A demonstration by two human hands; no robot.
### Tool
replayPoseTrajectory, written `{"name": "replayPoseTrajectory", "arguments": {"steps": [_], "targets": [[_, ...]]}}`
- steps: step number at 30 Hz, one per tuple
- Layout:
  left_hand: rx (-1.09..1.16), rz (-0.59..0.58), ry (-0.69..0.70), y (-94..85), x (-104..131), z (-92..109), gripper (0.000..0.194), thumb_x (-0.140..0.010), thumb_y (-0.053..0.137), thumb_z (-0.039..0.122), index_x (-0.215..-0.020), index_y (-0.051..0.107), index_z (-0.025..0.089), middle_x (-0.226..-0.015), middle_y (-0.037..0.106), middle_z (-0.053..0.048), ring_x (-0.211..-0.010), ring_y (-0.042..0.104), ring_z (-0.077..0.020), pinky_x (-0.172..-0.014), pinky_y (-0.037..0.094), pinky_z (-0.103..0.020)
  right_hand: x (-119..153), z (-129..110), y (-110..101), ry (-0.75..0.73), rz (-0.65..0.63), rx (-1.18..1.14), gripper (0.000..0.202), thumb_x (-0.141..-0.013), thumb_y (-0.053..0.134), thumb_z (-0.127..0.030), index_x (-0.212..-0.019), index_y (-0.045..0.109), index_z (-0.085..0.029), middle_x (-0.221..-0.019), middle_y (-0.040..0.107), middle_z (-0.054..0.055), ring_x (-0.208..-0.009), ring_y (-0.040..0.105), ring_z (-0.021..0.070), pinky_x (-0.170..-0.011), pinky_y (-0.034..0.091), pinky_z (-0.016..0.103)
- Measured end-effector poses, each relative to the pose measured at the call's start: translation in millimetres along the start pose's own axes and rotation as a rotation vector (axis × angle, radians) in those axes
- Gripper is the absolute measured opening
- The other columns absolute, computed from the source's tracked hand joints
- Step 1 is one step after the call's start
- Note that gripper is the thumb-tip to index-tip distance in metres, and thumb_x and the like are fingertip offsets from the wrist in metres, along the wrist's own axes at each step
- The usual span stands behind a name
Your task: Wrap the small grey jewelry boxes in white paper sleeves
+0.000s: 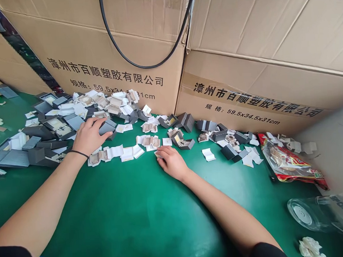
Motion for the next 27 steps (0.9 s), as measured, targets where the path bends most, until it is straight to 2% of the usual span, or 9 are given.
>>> {"name": "replayPoseTrajectory", "arguments": {"steps": [6, 8, 11, 15, 19, 21, 23, 27], "targets": [[0.096, 0.186, -0.068, -23.0, 3, -3, 0.042, -0.081, 0.045, 0.045, -0.112, 0.055, 0.017, -0.107, 0.05, -0.013, -0.103, 0.051, -0.0302, -0.084, 0.045, -0.038, 0, 2, -3, 0.038, 0.007, 0.023, 0.019, -0.088, 0.05, -0.031, -0.097, 0.064, -0.023, -0.103, 0.066, 0.005, -0.099, 0.057, 0.0188, -0.083, 0.045, 0.034], [0.124, 0.196, -0.091, -24.0, 3, -5, 0.038, -0.085, 0.038, 0.042, -0.106, 0.058, 0.018, -0.103, 0.052, -0.012, -0.093, 0.056, -0.0257, -0.081, 0.045, -0.036, 0, 3, -5, 0.051, 0.018, 0.021, 0.021, -0.09, 0.047, -0.032, -0.098, 0.064, -0.023, -0.099, 0.067, 0.005, -0.096, 0.059, 0.0182, -0.081, 0.045, 0.033], [0.127, 0.089, -0.071, -14.3, 2, 0, 0.039, -0.087, 0.033, 0.04, -0.112, 0.055, 0.02, -0.106, 0.053, -0.011, -0.091, 0.057, -0.0252, -0.076, 0.046, -0.035, 1, 6, -7, 0.079, 0.04, 0.016, 0.025, -0.092, 0.043, -0.032, -0.1, 0.064, -0.022, -0.094, 0.068, 0.005, -0.091, 0.06, 0.0184, -0.078, 0.044, 0.032], [0.095, -0.074, -0.055, -0.1, 5, 13, 0.047, -0.087, 0.031, 0.047, -0.125, 0.046, 0.025, -0.116, 0.051, -0.012, -0.092, 0.057, -0.0287, -0.067, 0.046, -0.036, 2, 10, -7, 0.102, 0.058, 0.003, 0.025, -0.092, 0.042, -0.03, -0.099, 0.065, -0.022, -0.092, 0.068, 0.004, -0.087, 0.06, 0.0185, -0.076, 0.046, 0.031], [0.016, -0.107, -0.074, 4.9, 9, 22, 0.057, -0.082, 0.039, 0.054, -0.13, 0.04, 0.023, -0.114, 0.05, -0.014, -0.083, 0.058, -0.03, -0.062, 0.046, -0.037, 2, 10, -7, 0.089, 0.07, -0.002, 0.024, -0.091, 0.043, -0.027, -0.104, 0.063, -0.022, -0.089, 0.068, 0.004, -0.084, 0.059, 0.0185, -0.075, 0.047, 0.031], [0.002, -0.068, -0.083, 3.1, 10, 23, 0.054, -0.082, 0.041, 0.05, -0.129, 0.042, 0.023, -0.113, 0.049, -0.015, -0.083, 0.058, -0.0302, -0.063, 0.046, -0.037, 2, 10, -8, 0.093, 0.082, -0.005, 0.024, -0.091, 0.044, -0.026, -0.105, 0.062, -0.021, -0.09, 0.067, 0.004, -0.084, 0.059, 0.0185, -0.076, 0.047, 0.032], [0.009, 0.008, -0.069, -3.1, 9, 23, 0.047, -0.084, 0.041, 0.043, -0.126, 0.046, 0.022, -0.115, 0.047, -0.015, -0.093, 0.056, -0.0319, -0.068, 0.046, -0.038, 2, 10, -12, 0.105, 0.113, -0.013, 0.024, -0.091, 0.043, -0.026, -0.105, 0.062, -0.021, -0.092, 0.067, 0.005, -0.084, 0.058, 0.0187, -0.077, 0.047, 0.032], [0.037, 0.19, -0.01, -23.1, 11, 24, 0.041, -0.084, 0.042, 0.033, -0.123, 0.052, 0.022, -0.122, 0.039, -0.017, -0.114, 0.041, -0.0367, -0.082, 0.043, -0.043, 4, 10, -23, 0.134, 0.206, -0.033, 0.025, -0.091, 0.04, -0.025, -0.104, 0.062, -0.021, -0.086, 0.067, 0.005, -0.081, 0.057, 0.0186, -0.073, 0.048, 0.03]]}}
Point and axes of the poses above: each hand's wrist, its own x-axis away from the middle knuckle, its own y-axis out of the palm, z = x × y, the point moved 9 cm from there along -x, towards the middle knuckle
